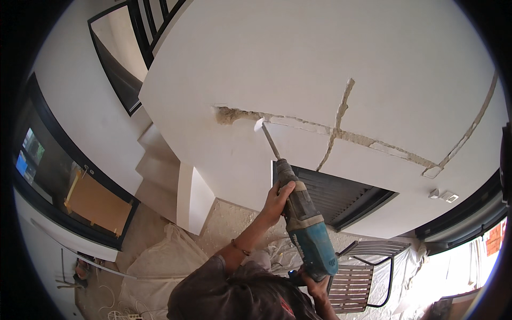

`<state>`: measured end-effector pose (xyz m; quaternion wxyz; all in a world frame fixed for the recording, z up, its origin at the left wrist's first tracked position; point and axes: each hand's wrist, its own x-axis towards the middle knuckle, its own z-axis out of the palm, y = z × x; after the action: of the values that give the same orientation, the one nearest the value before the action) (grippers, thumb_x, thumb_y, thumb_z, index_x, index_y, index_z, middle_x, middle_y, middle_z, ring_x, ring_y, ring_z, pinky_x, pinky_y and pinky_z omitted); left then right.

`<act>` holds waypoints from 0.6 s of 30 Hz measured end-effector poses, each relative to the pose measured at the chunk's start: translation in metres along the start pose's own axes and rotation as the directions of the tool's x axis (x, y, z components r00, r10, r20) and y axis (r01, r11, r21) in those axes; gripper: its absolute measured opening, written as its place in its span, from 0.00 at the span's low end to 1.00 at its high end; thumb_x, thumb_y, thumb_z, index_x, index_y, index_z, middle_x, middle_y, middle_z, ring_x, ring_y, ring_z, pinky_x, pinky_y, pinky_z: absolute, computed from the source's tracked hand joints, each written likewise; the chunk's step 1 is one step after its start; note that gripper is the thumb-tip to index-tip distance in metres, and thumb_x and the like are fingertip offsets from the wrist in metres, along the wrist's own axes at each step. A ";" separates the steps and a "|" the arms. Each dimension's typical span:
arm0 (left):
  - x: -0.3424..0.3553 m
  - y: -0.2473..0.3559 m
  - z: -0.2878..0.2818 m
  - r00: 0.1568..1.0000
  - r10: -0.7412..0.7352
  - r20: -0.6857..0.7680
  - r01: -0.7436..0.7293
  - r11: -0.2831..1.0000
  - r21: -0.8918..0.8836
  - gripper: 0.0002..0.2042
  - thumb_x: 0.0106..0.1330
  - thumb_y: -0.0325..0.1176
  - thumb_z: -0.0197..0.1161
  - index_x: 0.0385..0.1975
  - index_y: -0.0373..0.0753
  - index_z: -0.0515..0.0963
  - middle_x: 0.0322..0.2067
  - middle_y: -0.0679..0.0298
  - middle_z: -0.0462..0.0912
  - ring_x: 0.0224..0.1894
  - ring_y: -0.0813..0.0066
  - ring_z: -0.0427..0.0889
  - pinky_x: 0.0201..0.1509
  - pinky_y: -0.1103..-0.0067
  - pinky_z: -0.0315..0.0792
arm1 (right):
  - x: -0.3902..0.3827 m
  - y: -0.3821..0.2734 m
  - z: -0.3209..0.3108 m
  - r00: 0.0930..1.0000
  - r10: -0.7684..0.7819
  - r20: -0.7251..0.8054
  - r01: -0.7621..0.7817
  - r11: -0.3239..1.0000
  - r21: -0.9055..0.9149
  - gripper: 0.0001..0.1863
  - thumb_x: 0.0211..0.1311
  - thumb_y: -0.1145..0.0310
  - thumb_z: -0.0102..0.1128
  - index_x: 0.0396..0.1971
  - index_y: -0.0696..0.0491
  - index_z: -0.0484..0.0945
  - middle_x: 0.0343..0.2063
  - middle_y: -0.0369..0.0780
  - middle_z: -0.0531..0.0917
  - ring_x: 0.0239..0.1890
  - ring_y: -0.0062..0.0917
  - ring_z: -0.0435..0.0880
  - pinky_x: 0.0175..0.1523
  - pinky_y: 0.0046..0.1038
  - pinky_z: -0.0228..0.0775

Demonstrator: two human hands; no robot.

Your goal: The person uses a jackhammer to carve a channel into a white wall and later moves a chair aside by hand.

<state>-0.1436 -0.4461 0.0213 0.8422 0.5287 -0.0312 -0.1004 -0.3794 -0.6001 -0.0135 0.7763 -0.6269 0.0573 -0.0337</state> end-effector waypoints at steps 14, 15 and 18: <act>0.007 0.009 0.015 0.998 -0.057 0.008 0.057 0.994 -0.094 0.25 0.66 0.54 0.62 0.52 0.38 0.72 0.39 0.67 0.79 0.38 0.80 0.78 0.40 0.81 0.75 | 0.027 -0.031 -0.030 0.998 0.025 0.058 -0.019 0.994 -0.104 0.14 0.49 0.76 0.63 0.39 0.61 0.81 0.34 0.41 0.85 0.35 0.24 0.84 0.40 0.26 0.76; 0.002 0.005 0.021 0.999 -0.033 0.006 0.033 0.994 -0.101 0.25 0.66 0.54 0.62 0.51 0.38 0.72 0.39 0.66 0.79 0.39 0.80 0.78 0.40 0.81 0.75 | 0.020 -0.033 -0.034 0.999 0.003 0.045 0.002 0.995 -0.104 0.13 0.49 0.77 0.63 0.38 0.61 0.81 0.33 0.41 0.85 0.35 0.24 0.84 0.40 0.26 0.76; -0.017 -0.003 0.041 1.000 0.004 0.018 -0.002 0.992 -0.125 0.25 0.66 0.54 0.61 0.51 0.38 0.73 0.39 0.66 0.79 0.39 0.80 0.78 0.39 0.81 0.75 | -0.007 -0.025 -0.059 0.997 -0.021 0.079 0.033 0.988 -0.150 0.23 0.47 0.77 0.65 0.48 0.62 0.76 0.36 0.43 0.84 0.37 0.26 0.84 0.42 0.27 0.76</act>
<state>-0.1675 -0.4801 0.0377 0.8736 0.4738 -0.0331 -0.1057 -0.3934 -0.6613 -0.0011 0.7277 -0.6854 0.0210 -0.0155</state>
